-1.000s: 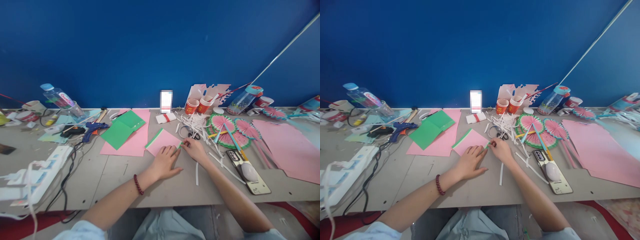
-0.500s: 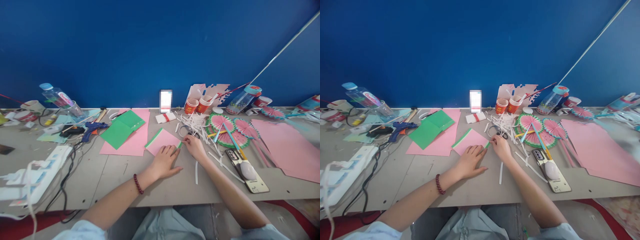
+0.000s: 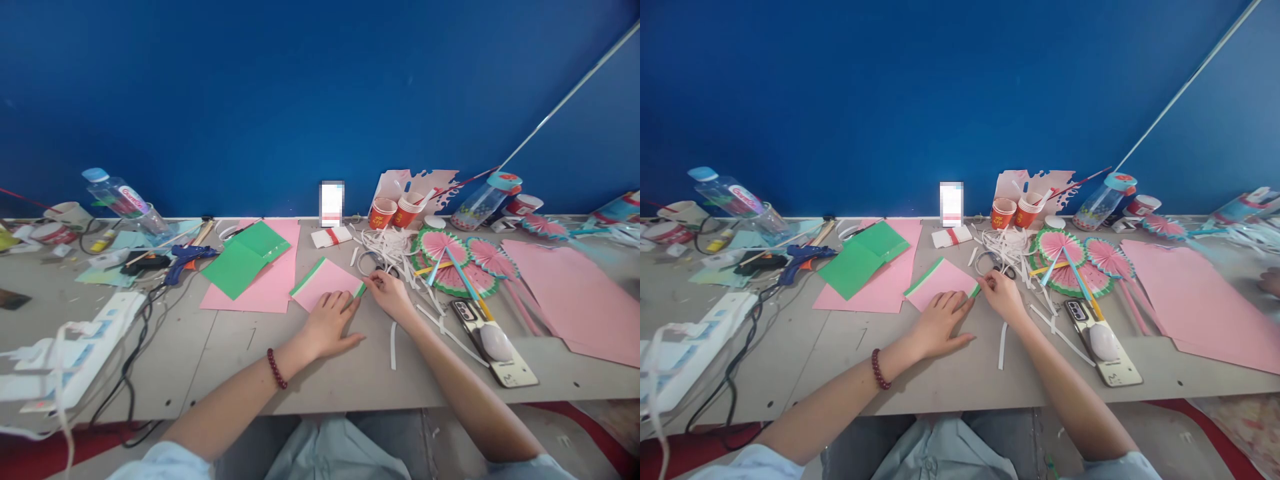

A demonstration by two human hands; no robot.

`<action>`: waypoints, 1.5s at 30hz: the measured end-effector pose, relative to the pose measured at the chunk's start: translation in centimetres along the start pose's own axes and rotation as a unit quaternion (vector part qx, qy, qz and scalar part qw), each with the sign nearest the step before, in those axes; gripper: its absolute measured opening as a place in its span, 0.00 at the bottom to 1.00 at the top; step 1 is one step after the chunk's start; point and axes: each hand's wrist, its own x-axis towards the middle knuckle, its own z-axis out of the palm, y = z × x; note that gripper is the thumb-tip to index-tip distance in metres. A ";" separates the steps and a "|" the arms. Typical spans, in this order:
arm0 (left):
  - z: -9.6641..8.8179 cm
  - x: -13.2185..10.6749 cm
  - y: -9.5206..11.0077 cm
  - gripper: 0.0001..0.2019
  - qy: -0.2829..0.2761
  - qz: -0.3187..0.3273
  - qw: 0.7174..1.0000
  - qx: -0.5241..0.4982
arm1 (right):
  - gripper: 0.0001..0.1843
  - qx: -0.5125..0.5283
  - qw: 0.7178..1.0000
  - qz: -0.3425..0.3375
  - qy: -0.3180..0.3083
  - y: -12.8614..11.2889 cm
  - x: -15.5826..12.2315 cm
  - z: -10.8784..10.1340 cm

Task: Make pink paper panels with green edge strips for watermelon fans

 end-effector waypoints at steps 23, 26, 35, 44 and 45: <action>-2.8 -5.3 1.0 0.34 -0.031 0.009 0.999 0.019 | 0.06 -0.130 0.989 0.029 -0.059 -1.3 -0.7 0.4; -3.1 -6.2 1.1 0.29 -0.025 -0.006 1.000 0.014 | 0.07 -0.131 0.989 0.033 -0.058 -1.3 -0.6 0.5; -2.5 -6.9 1.2 0.23 -0.002 -0.014 1.000 -0.008 | 0.06 -0.137 0.990 0.016 -0.043 -1.3 -0.8 0.6; -2.5 -4.6 1.7 0.24 -0.024 -0.004 0.999 0.030 | 0.13 -0.022 0.999 -0.045 0.006 -0.2 -0.6 0.5; -2.4 -4.1 1.8 0.24 -0.024 -0.009 0.999 0.036 | 0.14 -0.016 0.999 -0.044 0.008 -0.2 -0.6 0.5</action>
